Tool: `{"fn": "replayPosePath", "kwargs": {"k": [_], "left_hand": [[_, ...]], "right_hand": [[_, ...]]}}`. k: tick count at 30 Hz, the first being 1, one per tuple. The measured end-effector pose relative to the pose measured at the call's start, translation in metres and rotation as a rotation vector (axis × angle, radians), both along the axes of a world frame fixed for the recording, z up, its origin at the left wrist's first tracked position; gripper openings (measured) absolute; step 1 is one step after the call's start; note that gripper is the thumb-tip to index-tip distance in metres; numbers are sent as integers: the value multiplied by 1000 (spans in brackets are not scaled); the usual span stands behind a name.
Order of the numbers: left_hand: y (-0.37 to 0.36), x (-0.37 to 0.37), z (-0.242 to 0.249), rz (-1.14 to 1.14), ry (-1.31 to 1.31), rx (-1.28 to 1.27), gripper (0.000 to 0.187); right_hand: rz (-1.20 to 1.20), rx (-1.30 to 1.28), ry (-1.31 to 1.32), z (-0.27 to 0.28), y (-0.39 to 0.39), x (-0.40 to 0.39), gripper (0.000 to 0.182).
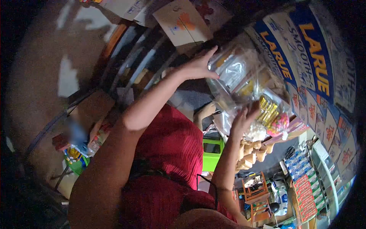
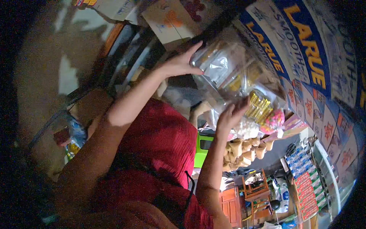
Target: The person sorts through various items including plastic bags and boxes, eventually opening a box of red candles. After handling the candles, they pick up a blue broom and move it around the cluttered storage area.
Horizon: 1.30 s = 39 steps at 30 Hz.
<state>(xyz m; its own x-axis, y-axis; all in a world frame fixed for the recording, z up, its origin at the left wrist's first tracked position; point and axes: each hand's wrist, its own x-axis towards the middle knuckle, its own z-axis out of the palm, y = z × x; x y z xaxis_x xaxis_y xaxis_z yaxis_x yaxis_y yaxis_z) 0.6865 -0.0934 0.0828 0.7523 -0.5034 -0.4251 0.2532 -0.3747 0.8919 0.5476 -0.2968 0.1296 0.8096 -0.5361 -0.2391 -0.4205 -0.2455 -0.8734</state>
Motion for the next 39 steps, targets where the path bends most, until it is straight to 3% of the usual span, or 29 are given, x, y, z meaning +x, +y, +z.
{"fn": "replayPosePath", "kwargs": {"k": [2,4,5,8,9,10,12,14,15,17,20,22,24,27,29,33,36,39], "left_hand": [[18,-6,6,108,12,23,92],[39,-9,13,207,23,44,89],[57,-9,17,305,138,79,83],[117,-13,-7,599,317,-41,64],[131,-9,-3,666,350,54,57],[154,-9,-17,719,433,-105,59],[172,5,-25,803,475,-62,68],[179,30,-38,819,439,-42,73],[180,44,-43,840,391,-37,78],[170,82,-30,794,346,-64,92],[156,126,-43,791,265,-38,79],[146,147,-44,815,409,-56,45],[157,146,-59,740,422,-14,55],[161,134,-66,668,376,-60,68],[156,123,-55,767,351,-16,62],[175,118,-67,652,471,-106,66],[175,75,-48,929,378,-104,57],[188,24,-20,1033,351,-89,59]], "right_hand": [[-99,-57,-49,20,10,8,55],[-51,-307,-70,26,11,16,52],[-69,-371,-132,22,11,19,42],[16,-171,-180,33,38,50,32],[1,12,-130,38,59,65,26],[138,82,-53,39,73,78,26],[374,196,16,22,114,106,27],[524,-20,-81,-6,146,141,43],[517,-177,-106,-28,157,158,53],[433,-215,-100,-68,167,189,71],[185,-316,17,-105,178,207,69],[236,-327,7,-112,174,209,72],[293,-333,-8,-118,175,210,75],[301,-642,214,-113,172,211,73],[274,-78,258,-103,159,209,68],[355,-272,89,-92,168,195,56],[282,-61,181,-69,182,167,44],[313,53,169,-56,197,118,47]]}}
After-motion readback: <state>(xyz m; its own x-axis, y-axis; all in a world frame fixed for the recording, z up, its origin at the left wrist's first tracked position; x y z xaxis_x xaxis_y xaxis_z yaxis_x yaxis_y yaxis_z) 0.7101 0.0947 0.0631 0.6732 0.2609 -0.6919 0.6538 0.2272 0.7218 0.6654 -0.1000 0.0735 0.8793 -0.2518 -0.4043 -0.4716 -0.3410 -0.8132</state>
